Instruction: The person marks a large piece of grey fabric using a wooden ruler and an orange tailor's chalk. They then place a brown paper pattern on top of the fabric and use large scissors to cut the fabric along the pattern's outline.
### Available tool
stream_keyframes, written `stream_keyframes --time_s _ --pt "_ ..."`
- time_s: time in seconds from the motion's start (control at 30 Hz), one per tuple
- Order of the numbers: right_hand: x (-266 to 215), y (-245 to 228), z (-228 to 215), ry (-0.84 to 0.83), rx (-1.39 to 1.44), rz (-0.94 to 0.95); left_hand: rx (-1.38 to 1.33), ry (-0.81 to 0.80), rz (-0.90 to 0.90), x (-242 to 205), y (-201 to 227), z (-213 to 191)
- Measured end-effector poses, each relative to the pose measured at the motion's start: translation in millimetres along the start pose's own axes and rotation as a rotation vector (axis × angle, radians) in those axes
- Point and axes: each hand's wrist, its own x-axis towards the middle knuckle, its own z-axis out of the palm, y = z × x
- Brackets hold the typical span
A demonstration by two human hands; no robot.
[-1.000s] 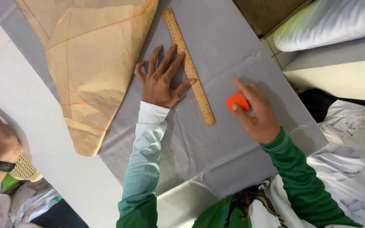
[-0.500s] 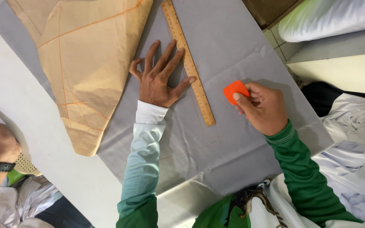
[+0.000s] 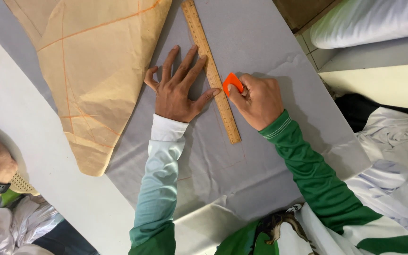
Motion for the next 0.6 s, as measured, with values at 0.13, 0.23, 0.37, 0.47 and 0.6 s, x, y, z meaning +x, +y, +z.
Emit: stream_keyframes --time_s 0.13,0.23,0.37,0.47,0.6 --pt "1 7 3 -0.019 -0.045 -0.072 -0.004 -0.016 -0.020 0 0 -1" --pt "6 7 3 -0.020 -0.063 -0.070 -0.003 -0.010 -0.016 -1 0 0" --pt "19 10 6 -0.012 -0.082 -0.104 -0.009 -0.021 -0.022 0 0 0" --pt "27 12 8 -0.018 -0.105 -0.130 -0.020 -0.023 -0.027 -1 1 -1" --pt "37 11 9 -0.019 -0.111 -0.148 -0.019 -0.027 -0.023 0 1 -2"
